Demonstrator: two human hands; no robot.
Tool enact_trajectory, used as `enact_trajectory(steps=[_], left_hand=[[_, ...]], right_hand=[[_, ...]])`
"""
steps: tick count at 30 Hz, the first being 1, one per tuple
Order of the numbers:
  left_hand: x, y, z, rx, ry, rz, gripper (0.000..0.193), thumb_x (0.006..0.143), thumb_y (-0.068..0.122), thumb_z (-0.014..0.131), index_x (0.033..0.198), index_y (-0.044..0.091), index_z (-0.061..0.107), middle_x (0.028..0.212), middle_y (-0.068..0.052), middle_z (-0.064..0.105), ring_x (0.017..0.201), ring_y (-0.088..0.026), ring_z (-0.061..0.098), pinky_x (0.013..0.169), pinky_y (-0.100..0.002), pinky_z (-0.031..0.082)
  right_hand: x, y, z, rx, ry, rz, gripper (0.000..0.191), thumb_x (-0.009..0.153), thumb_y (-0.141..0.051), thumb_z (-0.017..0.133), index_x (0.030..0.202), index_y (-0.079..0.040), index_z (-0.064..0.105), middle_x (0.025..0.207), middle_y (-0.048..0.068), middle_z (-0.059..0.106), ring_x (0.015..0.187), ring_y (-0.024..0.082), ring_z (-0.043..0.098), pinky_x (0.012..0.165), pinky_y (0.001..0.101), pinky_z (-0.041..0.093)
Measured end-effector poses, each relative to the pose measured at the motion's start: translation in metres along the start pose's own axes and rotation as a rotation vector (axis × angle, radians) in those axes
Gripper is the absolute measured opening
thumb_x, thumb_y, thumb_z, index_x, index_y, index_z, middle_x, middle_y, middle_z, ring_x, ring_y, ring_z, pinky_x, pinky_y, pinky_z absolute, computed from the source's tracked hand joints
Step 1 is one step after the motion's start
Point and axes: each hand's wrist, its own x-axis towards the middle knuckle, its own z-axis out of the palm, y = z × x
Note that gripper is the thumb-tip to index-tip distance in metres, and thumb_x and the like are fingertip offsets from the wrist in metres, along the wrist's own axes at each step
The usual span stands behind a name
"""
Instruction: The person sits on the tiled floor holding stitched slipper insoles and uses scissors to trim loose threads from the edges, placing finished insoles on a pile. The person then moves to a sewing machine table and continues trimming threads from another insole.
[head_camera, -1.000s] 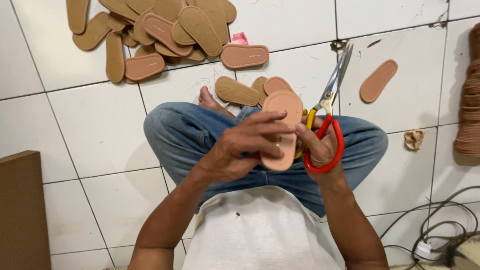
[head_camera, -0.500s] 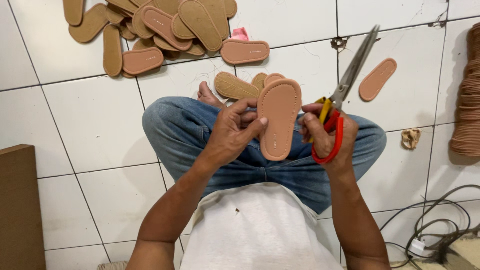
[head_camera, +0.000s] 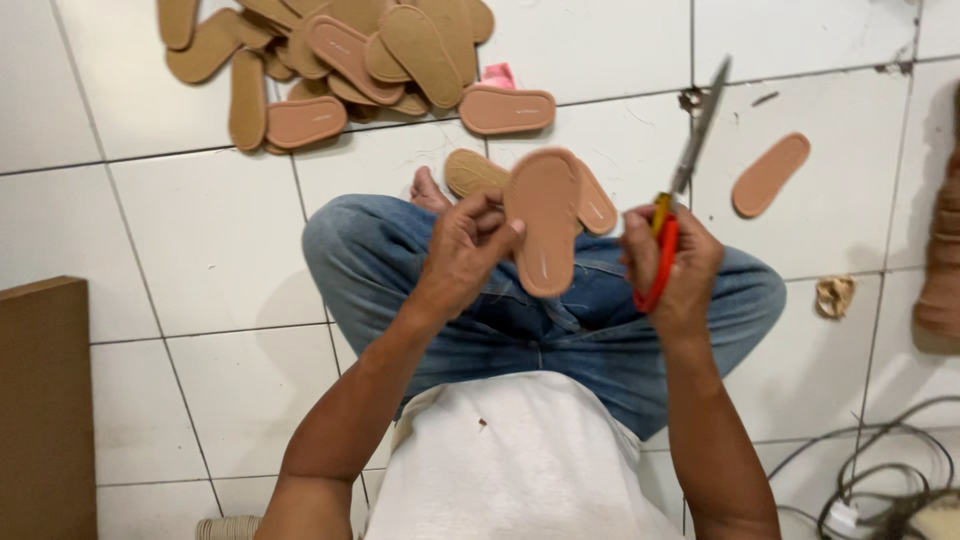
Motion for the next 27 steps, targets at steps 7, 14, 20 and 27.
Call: enact_trajectory(steps=[7,14,20,27], left_hand=[[0.049,0.023,-0.069,0.274,0.314,0.096,0.027,0.101,0.012,0.065,0.124,-0.002,0.059,0.095,-0.011,0.075,0.082,-0.015,0.072,0.072,-0.03,0.061],[0.081,0.056,-0.089,0.923,0.434,0.439,0.039,0.098,0.011,0.069,0.134,0.001,0.056,0.13,-0.021,0.065,0.118,-0.032,0.065,0.099,-0.043,0.054],[0.1,0.0,-0.023,1.467,-0.352,0.067,0.042,0.081,0.003,0.069,0.122,0.01,0.067,0.12,-0.012,0.067,0.116,-0.032,0.063,0.101,-0.046,0.051],[0.103,-0.013,-0.004,1.965,-0.298,0.334,0.023,0.088,0.014,0.069,0.11,0.006,0.07,0.115,-0.013,0.065,0.107,-0.03,0.061,0.089,-0.045,0.052]], right_hand=[[-0.005,0.019,-0.017,-0.11,0.015,0.089,0.019,0.101,-0.02,0.07,0.102,-0.001,0.07,0.075,0.002,0.065,0.057,0.006,0.057,0.047,0.0201,0.044],[-0.008,0.037,-0.015,-0.248,-0.027,0.162,0.021,0.096,-0.022,0.075,0.101,-0.001,0.072,0.071,0.001,0.064,0.055,0.005,0.054,0.047,0.021,0.041],[-0.014,0.042,-0.012,-0.201,-0.072,0.184,0.021,0.095,-0.023,0.076,0.101,-0.002,0.073,0.068,-0.001,0.062,0.055,0.005,0.052,0.047,0.0205,0.039],[-0.022,0.049,-0.011,-0.2,-0.03,0.236,0.024,0.094,-0.027,0.075,0.099,-0.004,0.073,0.07,0.001,0.066,0.056,0.006,0.057,0.046,0.0211,0.043]])
